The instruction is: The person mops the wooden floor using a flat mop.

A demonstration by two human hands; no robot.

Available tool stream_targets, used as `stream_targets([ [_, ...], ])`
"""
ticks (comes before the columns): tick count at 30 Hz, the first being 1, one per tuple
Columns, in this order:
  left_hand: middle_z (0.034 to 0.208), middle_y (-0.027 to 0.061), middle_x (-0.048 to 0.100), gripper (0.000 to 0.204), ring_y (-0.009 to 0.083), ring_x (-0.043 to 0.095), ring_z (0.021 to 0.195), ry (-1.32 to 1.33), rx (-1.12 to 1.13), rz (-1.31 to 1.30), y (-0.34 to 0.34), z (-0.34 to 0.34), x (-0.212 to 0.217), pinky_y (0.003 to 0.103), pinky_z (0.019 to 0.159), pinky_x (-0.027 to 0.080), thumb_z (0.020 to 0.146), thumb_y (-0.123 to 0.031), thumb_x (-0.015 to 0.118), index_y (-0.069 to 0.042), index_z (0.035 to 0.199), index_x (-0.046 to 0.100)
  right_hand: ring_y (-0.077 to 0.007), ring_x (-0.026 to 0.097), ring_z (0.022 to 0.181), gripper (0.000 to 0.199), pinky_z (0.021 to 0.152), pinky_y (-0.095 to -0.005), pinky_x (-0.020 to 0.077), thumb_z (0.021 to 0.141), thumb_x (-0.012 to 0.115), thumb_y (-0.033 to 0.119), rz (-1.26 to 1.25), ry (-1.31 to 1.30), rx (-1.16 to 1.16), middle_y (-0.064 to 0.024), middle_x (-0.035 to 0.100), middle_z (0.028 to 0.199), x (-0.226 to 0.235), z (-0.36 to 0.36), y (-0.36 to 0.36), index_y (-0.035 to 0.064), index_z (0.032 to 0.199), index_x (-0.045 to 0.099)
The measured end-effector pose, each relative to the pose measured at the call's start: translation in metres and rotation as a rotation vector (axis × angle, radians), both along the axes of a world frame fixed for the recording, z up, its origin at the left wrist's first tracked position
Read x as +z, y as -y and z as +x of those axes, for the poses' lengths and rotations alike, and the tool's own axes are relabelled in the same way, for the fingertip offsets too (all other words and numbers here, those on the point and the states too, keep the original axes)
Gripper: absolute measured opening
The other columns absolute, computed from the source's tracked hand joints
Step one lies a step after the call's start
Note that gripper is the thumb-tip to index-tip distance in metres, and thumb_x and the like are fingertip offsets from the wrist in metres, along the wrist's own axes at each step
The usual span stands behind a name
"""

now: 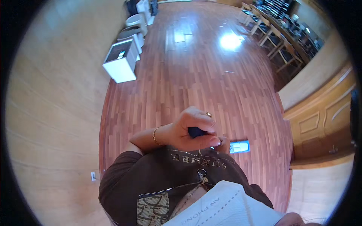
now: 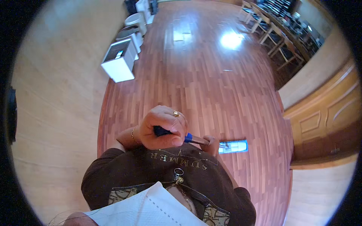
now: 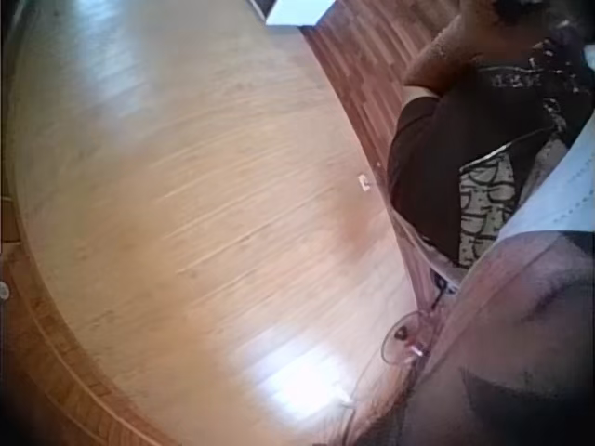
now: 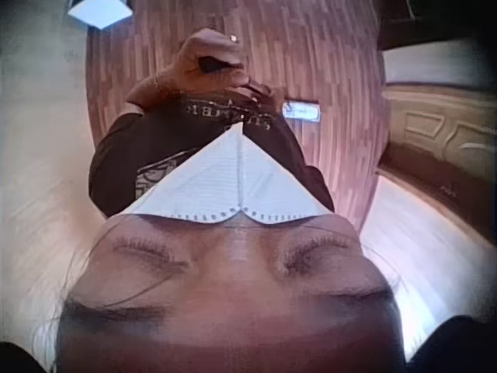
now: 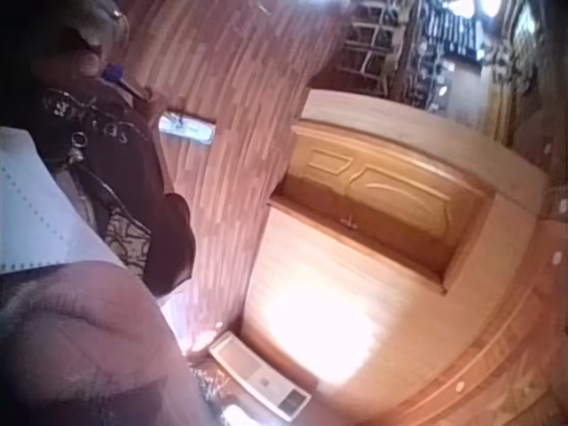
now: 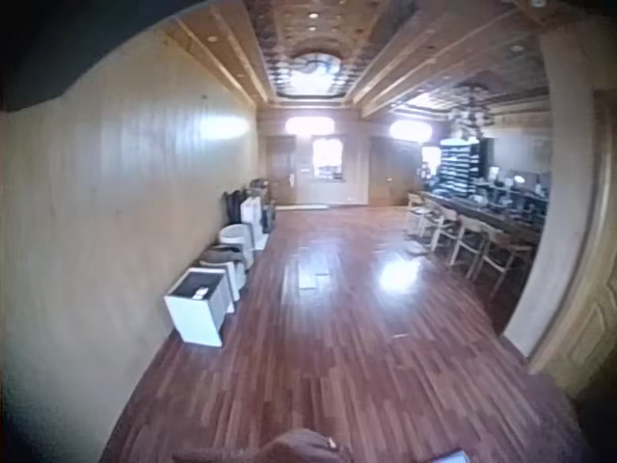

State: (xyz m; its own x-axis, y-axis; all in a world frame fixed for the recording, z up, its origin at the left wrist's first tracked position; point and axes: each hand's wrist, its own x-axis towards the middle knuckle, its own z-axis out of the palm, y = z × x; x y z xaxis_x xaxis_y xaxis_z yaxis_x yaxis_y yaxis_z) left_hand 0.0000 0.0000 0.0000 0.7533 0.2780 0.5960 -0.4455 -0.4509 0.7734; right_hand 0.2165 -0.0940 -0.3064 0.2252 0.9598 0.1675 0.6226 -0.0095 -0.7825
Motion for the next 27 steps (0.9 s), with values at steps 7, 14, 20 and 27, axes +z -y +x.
stream_targets([
  [7,0.066,0.0068,0.061,0.013,0.0238,0.059,0.056,0.156,0.128,0.192,-0.006,-0.066,0.024,0.036,0.060,0.050,0.077,-0.010,0.070,-0.002,0.074,0.061,-0.0374,0.059,0.058,0.030,0.050,-0.0414,0.0454,0.073,0.073,0.031,0.072,0.068,0.352,-0.0182,0.058,0.061,0.068,-0.071,-0.085,0.0053,0.063,0.063],
  [14,0.064,0.0043,0.059,0.019,0.0188,0.058,0.053,0.239,0.283,0.326,0.012,-0.089,0.025,0.036,0.060,0.050,0.075,-0.017,0.075,-0.002,0.075,0.064,-0.0281,0.048,0.048,0.028,0.047,-0.0388,0.0358,0.071,0.071,0.020,0.033,-0.097,0.726,-0.0158,0.047,0.053,0.068,-0.120,-0.138,0.0031,0.057,0.054],
  [20,0.064,0.0008,0.054,0.021,0.0167,0.056,0.056,0.118,0.384,0.507,0.016,-0.092,0.023,0.031,0.063,0.049,0.076,-0.020,0.077,-0.004,0.076,0.063,-0.0252,0.046,0.049,0.019,0.047,-0.0366,0.0354,0.066,0.066,0.012,-0.082,-0.200,0.979,-0.0142,0.046,0.055,0.052,-0.148,-0.174,0.0033,0.058,0.050],
  [27,0.061,-0.0007,0.046,0.021,0.0150,0.049,0.052,0.155,0.413,0.629,0.025,-0.066,0.007,0.031,0.058,0.045,0.080,-0.022,0.073,-0.005,0.076,0.060,-0.0173,0.036,0.048,0.027,0.046,-0.0347,0.0321,0.070,0.066,0.014,-0.010,-0.281,0.926,-0.0099,0.036,0.051,0.042,-0.143,-0.163,0.0026,0.057,0.046],
])
